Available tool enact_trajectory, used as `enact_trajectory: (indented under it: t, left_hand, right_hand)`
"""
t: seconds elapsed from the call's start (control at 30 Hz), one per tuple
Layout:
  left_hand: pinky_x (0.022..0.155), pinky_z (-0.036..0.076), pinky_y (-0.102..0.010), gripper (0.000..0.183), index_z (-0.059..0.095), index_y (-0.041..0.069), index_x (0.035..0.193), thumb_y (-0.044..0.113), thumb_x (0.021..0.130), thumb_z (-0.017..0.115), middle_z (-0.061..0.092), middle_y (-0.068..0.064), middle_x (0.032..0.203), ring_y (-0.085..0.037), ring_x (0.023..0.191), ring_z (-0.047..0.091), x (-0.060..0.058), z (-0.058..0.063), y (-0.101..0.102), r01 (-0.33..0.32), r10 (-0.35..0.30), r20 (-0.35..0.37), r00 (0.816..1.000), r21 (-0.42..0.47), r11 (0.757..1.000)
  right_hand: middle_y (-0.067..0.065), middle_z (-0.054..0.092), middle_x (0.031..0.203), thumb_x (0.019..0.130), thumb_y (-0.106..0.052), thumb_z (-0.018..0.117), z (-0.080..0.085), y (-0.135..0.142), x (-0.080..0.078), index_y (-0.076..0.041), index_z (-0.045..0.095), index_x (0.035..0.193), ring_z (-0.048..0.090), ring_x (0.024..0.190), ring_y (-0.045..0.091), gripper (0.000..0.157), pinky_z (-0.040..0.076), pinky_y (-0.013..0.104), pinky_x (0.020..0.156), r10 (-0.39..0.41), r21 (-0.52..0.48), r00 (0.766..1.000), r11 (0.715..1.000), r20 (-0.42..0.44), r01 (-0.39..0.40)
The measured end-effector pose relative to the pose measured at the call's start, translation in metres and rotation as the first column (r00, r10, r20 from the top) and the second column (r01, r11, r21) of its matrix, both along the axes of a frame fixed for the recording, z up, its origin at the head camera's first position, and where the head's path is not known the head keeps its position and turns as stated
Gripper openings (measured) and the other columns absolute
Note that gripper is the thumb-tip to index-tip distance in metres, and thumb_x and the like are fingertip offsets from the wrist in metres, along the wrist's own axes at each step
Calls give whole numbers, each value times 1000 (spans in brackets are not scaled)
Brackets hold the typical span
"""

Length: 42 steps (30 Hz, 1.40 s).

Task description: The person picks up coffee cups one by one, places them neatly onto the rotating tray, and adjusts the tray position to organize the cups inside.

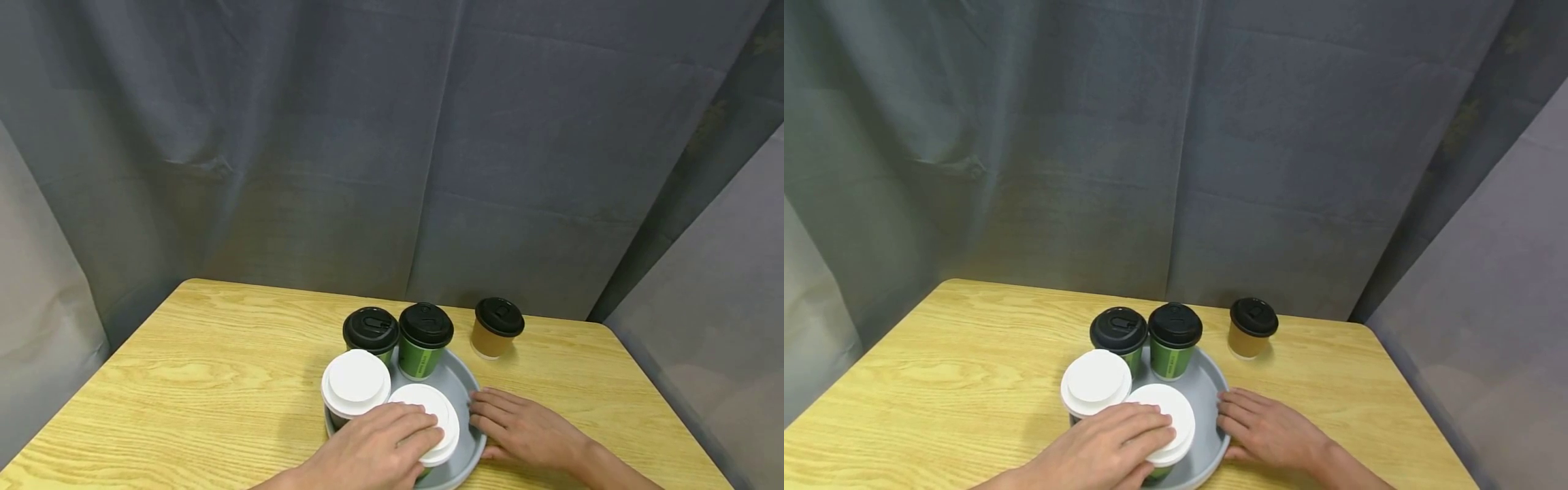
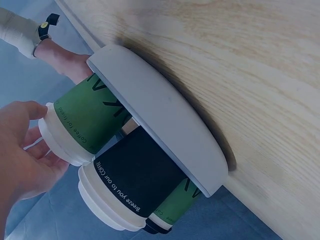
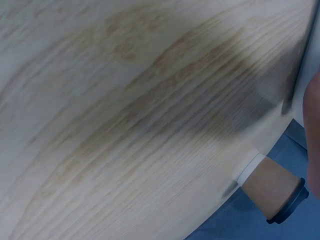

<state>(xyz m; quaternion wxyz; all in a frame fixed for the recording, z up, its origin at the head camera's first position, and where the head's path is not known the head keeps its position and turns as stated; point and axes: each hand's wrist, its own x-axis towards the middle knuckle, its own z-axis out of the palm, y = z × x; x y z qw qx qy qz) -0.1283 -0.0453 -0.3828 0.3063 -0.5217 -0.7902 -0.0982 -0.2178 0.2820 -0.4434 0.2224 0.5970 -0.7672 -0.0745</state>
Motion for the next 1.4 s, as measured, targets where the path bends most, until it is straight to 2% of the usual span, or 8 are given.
enact_trajectory:
  t: [0.23, 0.43, 0.73, 0.97, 1.27, 1.4]
  left_hand:
    - [107, 38, -24, 40, 65, 8, 122, 22, 86, 75, 63, -3, 121, -15, 118, 58, 0, 0, -1, 8, -8, -12, 1000, 4, 1000]
    - [107, 38, -24, 39, 65, 8, 120, 21, 85, 76, 64, -3, 121, -15, 117, 58, -1, 2, -3, 7, -8, -11, 1000, -4, 1000]
    - [106, 40, -25, 38, 65, 9, 120, 20, 85, 73, 64, -2, 120, -15, 117, 58, -3, 3, -8, 15, -14, 26, 1000, -29, 999]
    - [104, 41, -25, 40, 65, 8, 118, 18, 80, 76, 64, -1, 118, -15, 114, 59, -5, 3, -10, 52, -52, -26, 998, 8, 999]
    - [103, 43, -25, 37, 66, 8, 113, 18, 78, 77, 65, 0, 116, -14, 112, 60, -6, 3, -16, 65, -64, -16, 998, 48, 997]
    - [102, 44, -27, 38, 67, 8, 113, 20, 78, 77, 66, 1, 114, -14, 111, 60, -5, 3, -19, 49, -48, -22, 999, 52, 997]
  right_hand:
    - [1, 63, 119, 102, -50, 50, -2, -1, -4, -13, 61, 113, 58, 121, 21, 40, 44, 36, 104, 46, 2, 999, 999, -24, -46]
    - [-1, 63, 117, 101, -49, 53, -5, -2, -3, -14, 61, 111, 58, 119, 20, 37, 44, 35, 105, 50, 1, 999, 999, 3, -50]
    - [-5, 63, 117, 99, -49, 58, -6, -3, 2, -17, 62, 113, 59, 118, 17, 36, 47, 34, 101, 11, -6, 999, 1000, 52, -11]
    - [-8, 63, 118, 98, -48, 60, -5, -6, 12, -19, 62, 116, 58, 118, 15, 34, 49, 36, 99, -39, -18, 994, 999, 97, 41]
    - [-8, 63, 116, 98, -47, 60, -3, -14, 23, -22, 64, 111, 58, 113, 12, 28, 51, 36, 96, -103, -10, 982, 994, 160, 106]
    - [-10, 62, 115, 98, -47, 60, -3, -18, 29, -23, 64, 109, 56, 110, 10, 27, 51, 34, 94, -128, -34, 970, 990, 205, 138]
